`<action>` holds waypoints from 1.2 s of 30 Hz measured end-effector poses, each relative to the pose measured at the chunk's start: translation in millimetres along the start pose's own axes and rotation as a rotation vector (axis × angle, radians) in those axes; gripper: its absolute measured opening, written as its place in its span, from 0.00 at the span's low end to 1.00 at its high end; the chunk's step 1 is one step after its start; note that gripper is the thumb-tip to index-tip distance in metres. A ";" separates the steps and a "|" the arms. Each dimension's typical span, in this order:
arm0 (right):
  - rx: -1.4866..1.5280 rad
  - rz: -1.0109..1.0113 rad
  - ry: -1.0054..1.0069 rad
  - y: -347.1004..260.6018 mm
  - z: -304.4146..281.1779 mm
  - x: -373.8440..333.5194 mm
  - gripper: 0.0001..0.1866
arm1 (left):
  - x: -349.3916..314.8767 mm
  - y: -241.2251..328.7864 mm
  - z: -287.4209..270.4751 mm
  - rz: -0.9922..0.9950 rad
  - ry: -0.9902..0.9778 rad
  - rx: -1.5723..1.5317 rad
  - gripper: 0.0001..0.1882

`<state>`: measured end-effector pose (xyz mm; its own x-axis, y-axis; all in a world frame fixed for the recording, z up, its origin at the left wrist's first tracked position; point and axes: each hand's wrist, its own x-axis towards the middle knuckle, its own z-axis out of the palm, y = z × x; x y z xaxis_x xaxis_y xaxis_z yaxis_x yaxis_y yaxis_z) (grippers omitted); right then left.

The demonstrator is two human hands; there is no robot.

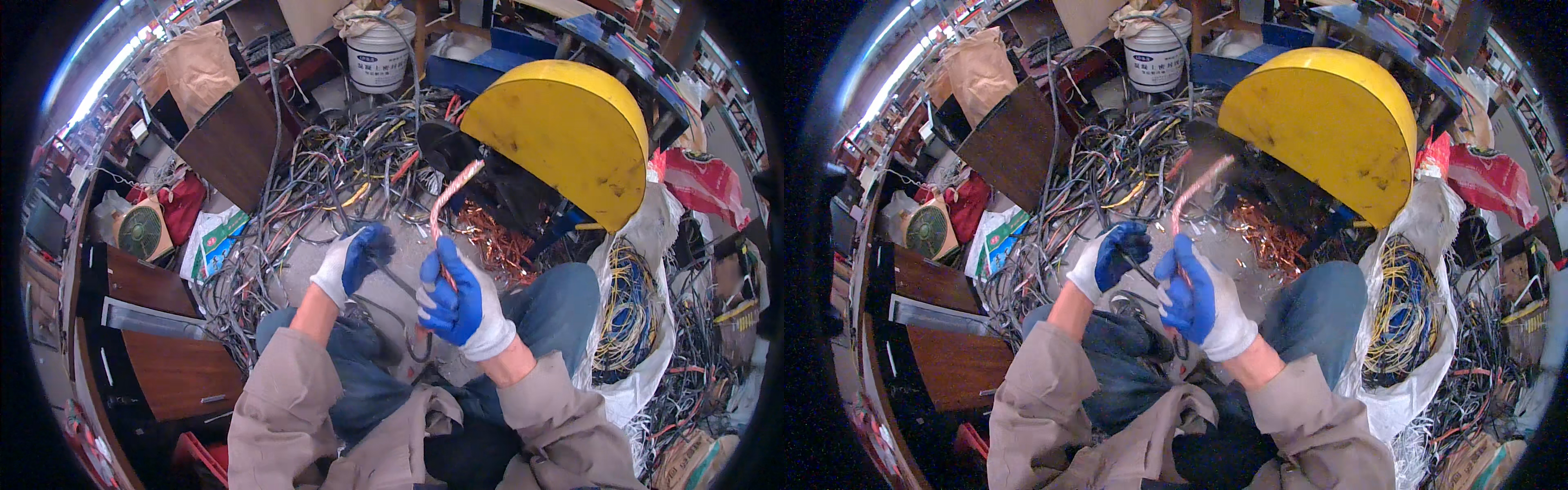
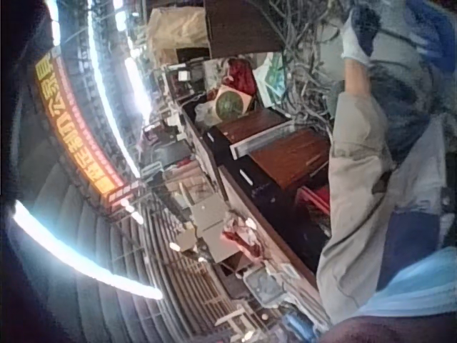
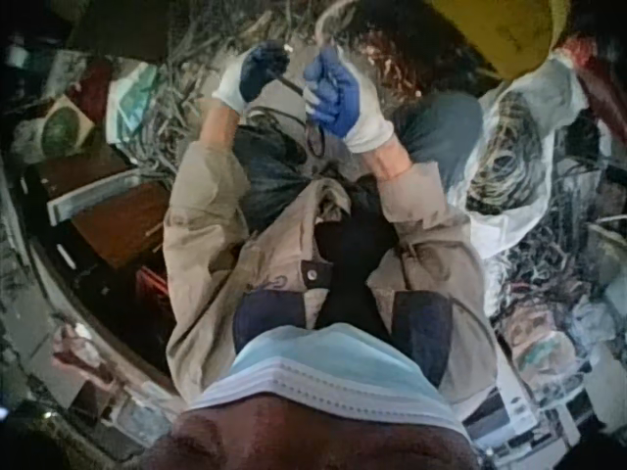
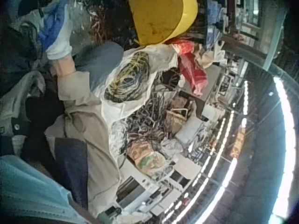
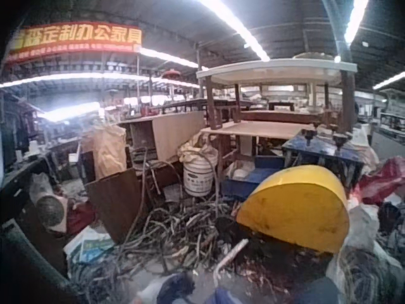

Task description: The person sits on the floor and strips insulation from various electrical wires by hand. They separate the exposed copper strands and place them into a white bag, while discarding the plastic insulation onto the floor.

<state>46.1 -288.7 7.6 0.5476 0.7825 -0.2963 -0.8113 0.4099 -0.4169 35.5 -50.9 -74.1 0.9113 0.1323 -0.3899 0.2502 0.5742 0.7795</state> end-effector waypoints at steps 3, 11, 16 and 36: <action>0.089 -0.048 -0.125 -9.2 3.5 15.9 0.22 | -28.6 -36.1 26.7 0.012 -0.158 -0.129 0.19; 0.132 -0.042 -0.104 -9.0 10.0 22.1 0.24 | -15.5 -23.4 8.2 0.142 0.250 -0.396 0.12; -0.062 -0.132 0.153 27.1 29.8 -10.1 0.24 | 43.5 4.8 -11.4 0.375 0.492 -0.238 0.10; 0.137 -0.073 0.244 7.5 -18.4 -169.0 0.18 | -37.2 146.0 -220.1 0.783 1.368 -0.336 0.16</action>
<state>-48.8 -426.5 38.7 0.6255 0.6194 -0.4744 -0.7787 0.5339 -0.3296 -33.9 205.8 -53.6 -0.2323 0.9441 -0.2341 -0.3605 0.1399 0.9222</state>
